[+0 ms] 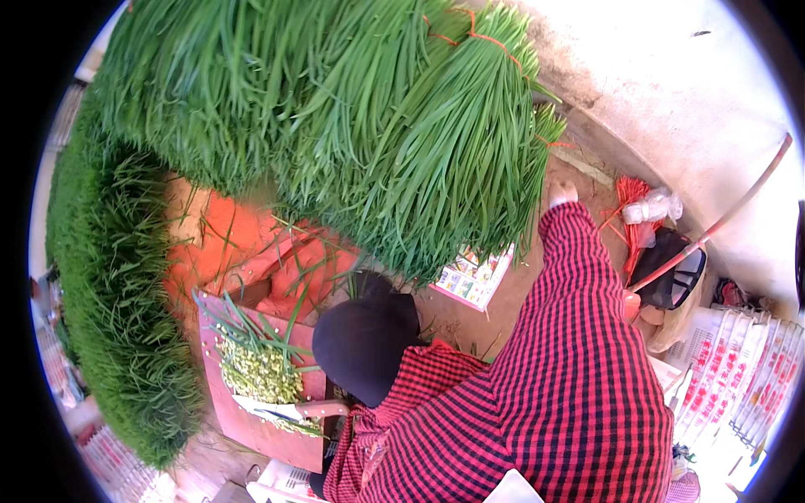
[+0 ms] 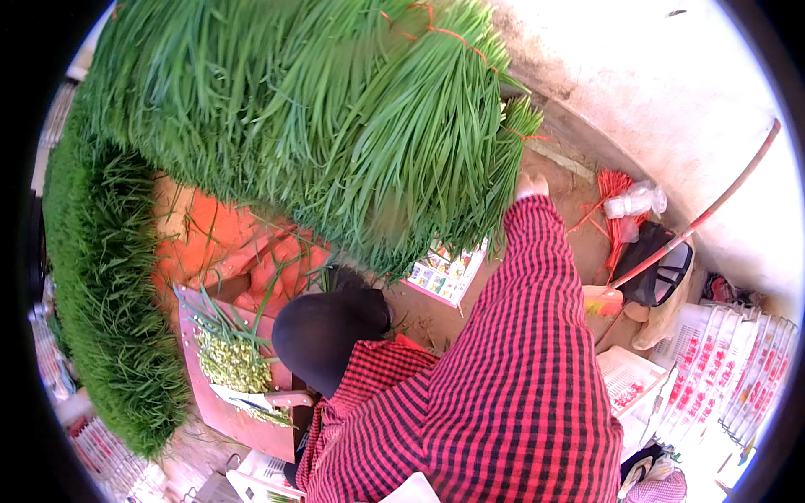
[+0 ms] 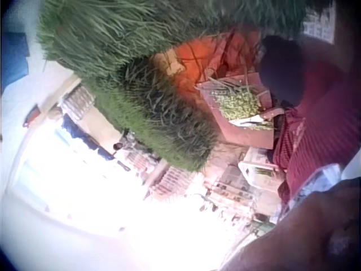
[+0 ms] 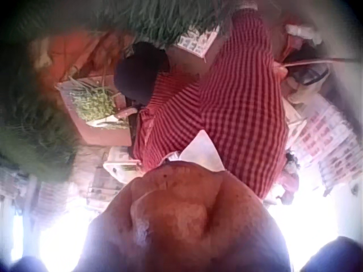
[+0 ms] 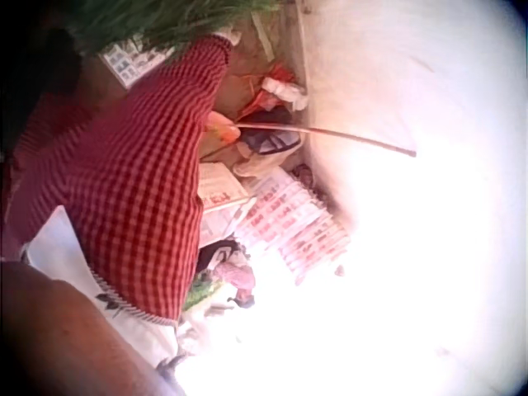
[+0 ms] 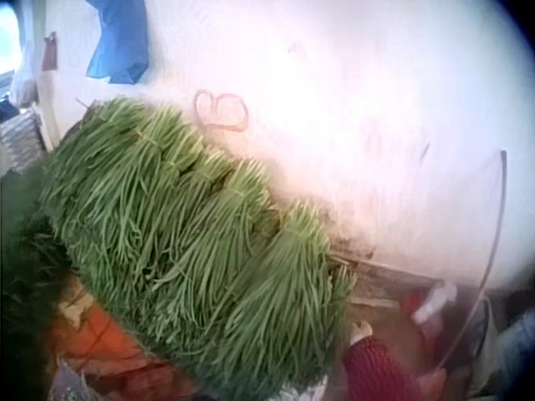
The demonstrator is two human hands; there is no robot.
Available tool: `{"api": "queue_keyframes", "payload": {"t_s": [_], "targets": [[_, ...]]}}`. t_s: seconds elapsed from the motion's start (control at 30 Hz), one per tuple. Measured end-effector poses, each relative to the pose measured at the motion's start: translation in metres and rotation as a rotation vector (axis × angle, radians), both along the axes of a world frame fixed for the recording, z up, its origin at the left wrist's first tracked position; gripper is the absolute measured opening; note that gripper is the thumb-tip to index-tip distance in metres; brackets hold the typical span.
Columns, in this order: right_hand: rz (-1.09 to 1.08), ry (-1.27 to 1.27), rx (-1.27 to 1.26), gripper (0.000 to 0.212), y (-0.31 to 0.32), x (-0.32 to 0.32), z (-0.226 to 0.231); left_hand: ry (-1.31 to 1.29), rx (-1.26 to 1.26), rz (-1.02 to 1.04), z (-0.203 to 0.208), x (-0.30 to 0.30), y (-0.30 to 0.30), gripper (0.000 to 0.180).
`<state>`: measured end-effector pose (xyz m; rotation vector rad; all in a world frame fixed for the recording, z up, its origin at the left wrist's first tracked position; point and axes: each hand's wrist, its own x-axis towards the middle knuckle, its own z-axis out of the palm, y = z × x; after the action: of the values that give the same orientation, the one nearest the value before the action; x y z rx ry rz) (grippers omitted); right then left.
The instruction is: The person trims the root ends of bundles of chives using a knife, removes loose leaves by hand, and places the finished bundles into a plastic crate.
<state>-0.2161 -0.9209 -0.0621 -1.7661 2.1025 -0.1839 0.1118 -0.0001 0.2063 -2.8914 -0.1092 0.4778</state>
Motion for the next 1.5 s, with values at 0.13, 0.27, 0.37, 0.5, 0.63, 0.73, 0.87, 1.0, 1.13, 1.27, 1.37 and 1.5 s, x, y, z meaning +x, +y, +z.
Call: {"api": "queue_keyframes", "payload": {"t_s": [0.13, 0.27, 0.37, 0.5, 0.63, 0.73, 0.87, 1.0, 1.13, 1.27, 1.37, 1.5], "targets": [[-0.216, 0.233, 0.270, 0.077, 0.026, 0.008, -0.026, 0.183, 0.051, 0.062, 0.011, -0.028, 0.010, 0.058], [-0.276, 0.029, 0.246, 0.094, 0.000, -0.015, -0.093, 0.331, 0.065, 0.072, 0.016, -0.021, 0.008, 0.058], [-0.130, 0.107, 0.328, 0.079, -0.026, 0.000, -0.142, 0.320, -0.005, 0.086, 0.016, -0.014, 0.000, 0.055], [0.251, 0.432, 0.509, 0.061, -0.055, 0.002, -0.167, 0.379, -0.028, 0.200, 0.005, -0.001, 0.019, 0.058], [0.521, 0.527, 0.532, 0.043, -0.083, -0.033, -0.145, 0.389, -0.076, 0.109, -0.005, 0.021, -0.002, 0.057], [-0.096, -0.210, 0.403, 0.041, -0.057, -0.011, -0.096, 0.301, -0.035, 0.139, 0.020, 0.005, -0.030, 0.053], [-0.206, -0.476, -0.004, 0.037, -0.014, -0.035, 0.025, 0.192, -0.100, 0.187, 0.034, 0.034, -0.145, 0.048], [-0.057, -0.545, -0.212, 0.036, 0.026, -0.060, 0.101, 0.003, -0.922, 0.614, -0.012, 0.048, -0.120, 0.056], [0.237, -0.781, -0.209, 0.040, 0.078, 0.006, 0.235, 0.002, -1.531, 0.647, -0.037, 0.049, -0.145, 0.060], [0.602, -0.974, -0.131, 0.045, 0.151, 0.080, 0.314, 0.082, -1.824, 0.366, 0.015, 0.067, -0.278, 0.064], [0.838, -0.955, -0.027, 0.050, 0.228, 0.145, 0.360, 0.289, -2.102, -0.006, 0.046, 0.077, -0.323, 0.061], [1.573, -0.890, 0.047, 0.061, 0.360, 0.218, 0.409, 0.237, -2.660, -0.012, 0.122, 0.064, -0.310, 0.071]]}}
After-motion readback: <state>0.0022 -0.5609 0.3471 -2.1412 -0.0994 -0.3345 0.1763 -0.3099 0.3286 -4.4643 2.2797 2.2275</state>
